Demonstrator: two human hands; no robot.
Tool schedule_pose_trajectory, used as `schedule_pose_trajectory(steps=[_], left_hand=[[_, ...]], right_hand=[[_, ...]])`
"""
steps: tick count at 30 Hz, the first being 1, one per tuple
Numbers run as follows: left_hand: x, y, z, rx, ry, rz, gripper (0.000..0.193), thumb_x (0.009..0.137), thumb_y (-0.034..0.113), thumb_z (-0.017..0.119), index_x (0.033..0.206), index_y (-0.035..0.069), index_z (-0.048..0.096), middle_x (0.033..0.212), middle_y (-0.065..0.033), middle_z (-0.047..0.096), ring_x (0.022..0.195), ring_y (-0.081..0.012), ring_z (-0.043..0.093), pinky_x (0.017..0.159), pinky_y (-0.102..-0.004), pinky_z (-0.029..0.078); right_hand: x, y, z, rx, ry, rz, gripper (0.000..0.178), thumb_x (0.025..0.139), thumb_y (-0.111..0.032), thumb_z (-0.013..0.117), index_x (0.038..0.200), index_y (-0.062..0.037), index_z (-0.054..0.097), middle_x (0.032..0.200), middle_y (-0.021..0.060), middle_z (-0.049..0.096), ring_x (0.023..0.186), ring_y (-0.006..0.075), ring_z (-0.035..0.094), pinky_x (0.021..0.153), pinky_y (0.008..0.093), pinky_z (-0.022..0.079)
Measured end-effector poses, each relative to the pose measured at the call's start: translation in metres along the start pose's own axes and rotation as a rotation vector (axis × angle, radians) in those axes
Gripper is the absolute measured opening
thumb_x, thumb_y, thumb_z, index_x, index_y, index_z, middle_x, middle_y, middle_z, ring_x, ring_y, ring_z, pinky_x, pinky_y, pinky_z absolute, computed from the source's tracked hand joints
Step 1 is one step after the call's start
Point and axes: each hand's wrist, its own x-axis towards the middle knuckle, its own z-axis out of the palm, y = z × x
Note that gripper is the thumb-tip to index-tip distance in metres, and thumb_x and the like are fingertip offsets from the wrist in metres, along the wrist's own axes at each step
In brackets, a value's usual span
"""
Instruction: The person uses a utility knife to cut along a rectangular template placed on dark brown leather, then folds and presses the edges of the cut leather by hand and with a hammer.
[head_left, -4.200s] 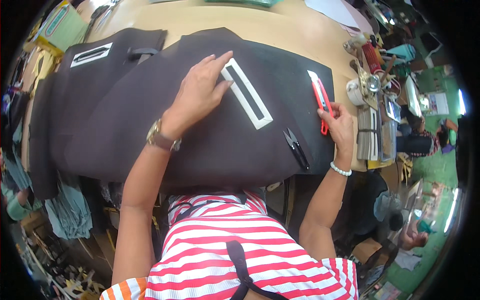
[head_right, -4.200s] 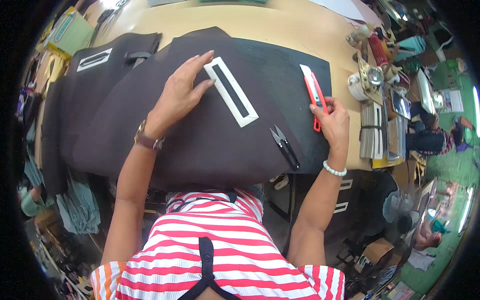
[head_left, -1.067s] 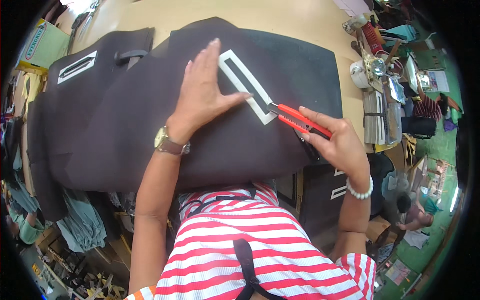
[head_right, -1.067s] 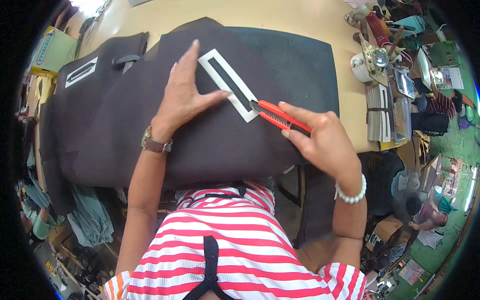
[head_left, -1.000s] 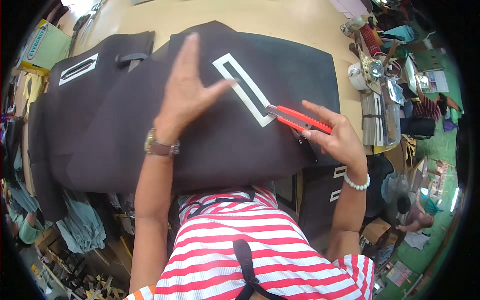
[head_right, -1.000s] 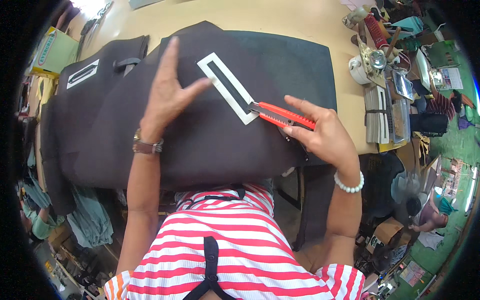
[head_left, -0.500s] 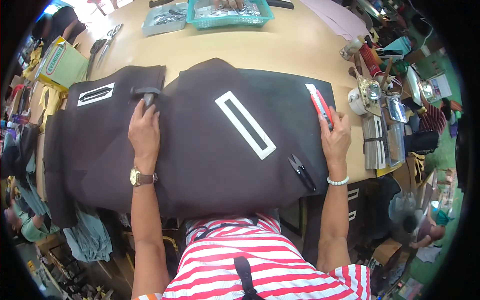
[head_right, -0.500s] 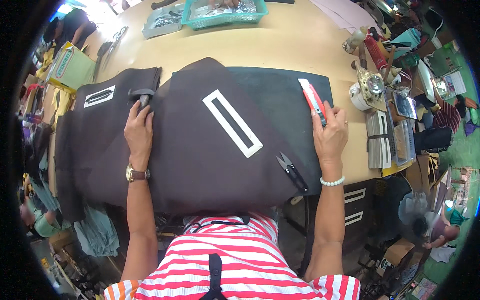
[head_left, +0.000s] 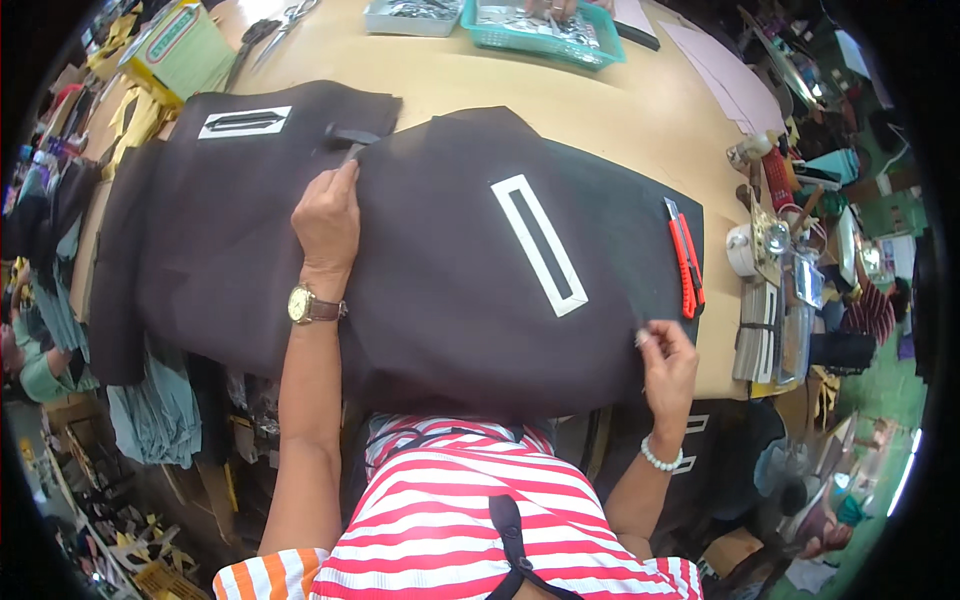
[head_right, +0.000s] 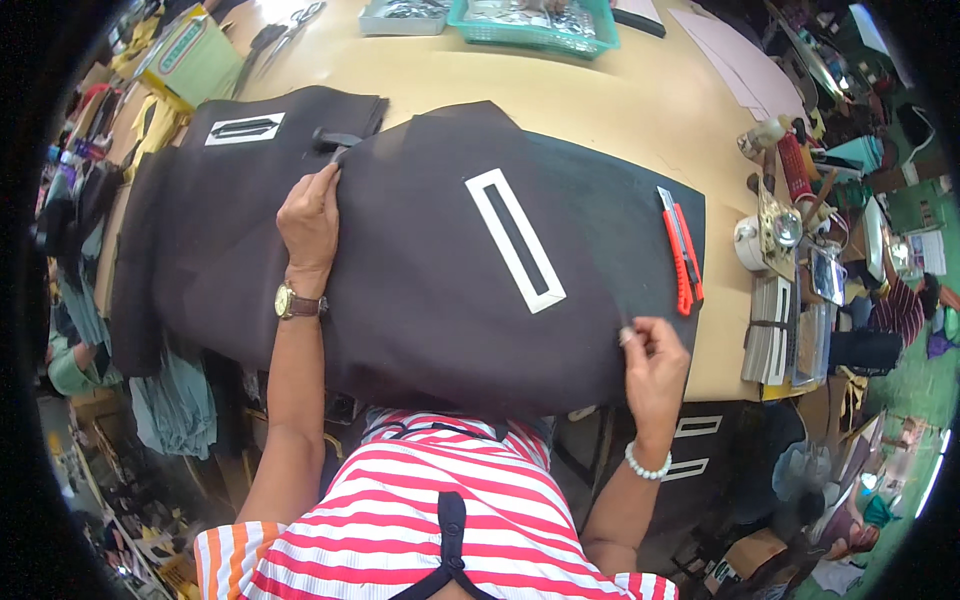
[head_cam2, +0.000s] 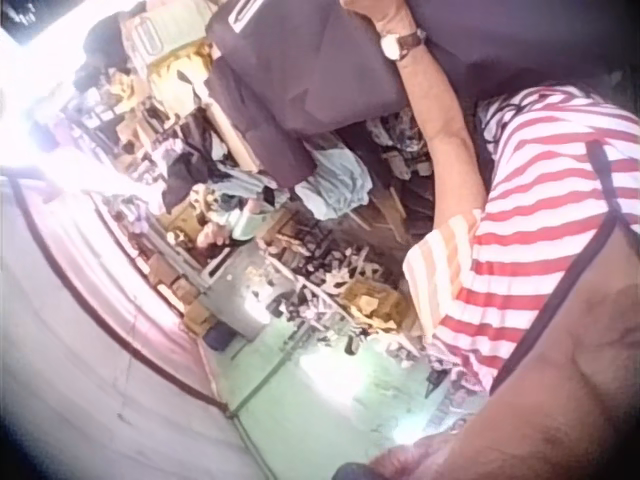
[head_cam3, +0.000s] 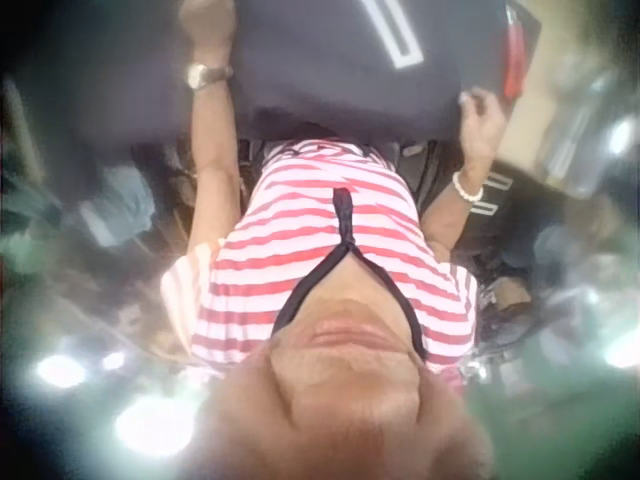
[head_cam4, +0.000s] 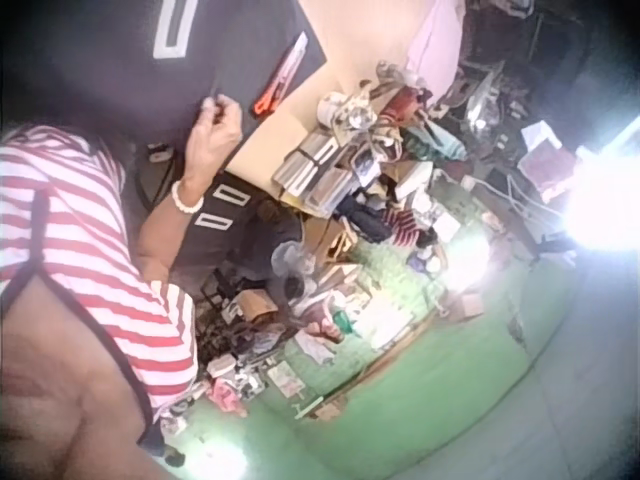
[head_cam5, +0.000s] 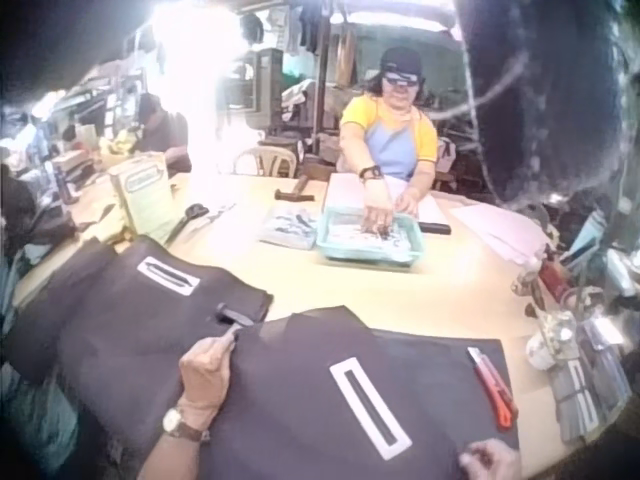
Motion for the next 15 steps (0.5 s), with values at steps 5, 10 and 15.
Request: schedule_pose_trajectory(steps=[5,10,15], left_hand=[[0.022,0.026,-0.013,-0.571,-0.178,-0.453,0.017,0.091,0.012,0.057,0.103,0.003,0.065,0.082,-0.0132,0.066,0.071,-0.0238,0.066,0.061,-0.0324,0.050],[0.046,0.044,-0.028,-0.337,-0.902,-0.201,0.044,0.082,0.034,0.067,0.103,-0.005,0.062,0.085,-0.0247,0.065,0.087,-0.0360,0.064,0.080,-0.0452,0.047],[0.028,0.040,-0.010,-0.535,-0.768,-0.180,0.038,0.087,0.025,0.062,0.108,-0.008,0.060,0.095,-0.0247,0.065,0.095,-0.0356,0.063,0.084,-0.0402,0.047]], right_hand=[[0.055,-0.051,0.031,0.229,-0.027,-0.203,0.019,0.094,-0.011,0.052,0.103,0.0036,0.062,0.078,0.0015,0.059,0.071,0.0077,0.052,0.065,0.0235,0.043],[0.087,-0.085,0.099,0.641,-0.323,-0.086,0.026,0.097,-0.014,0.048,0.114,0.0020,0.059,0.075,-0.0016,0.054,0.059,0.0030,0.048,0.051,0.0182,0.040],[0.071,-0.080,0.115,0.564,-0.313,-0.060,0.033,0.096,-0.016,0.049,0.120,0.0061,0.054,0.079,-0.0009,0.055,0.059,0.0022,0.045,0.052,0.0177,0.040]])
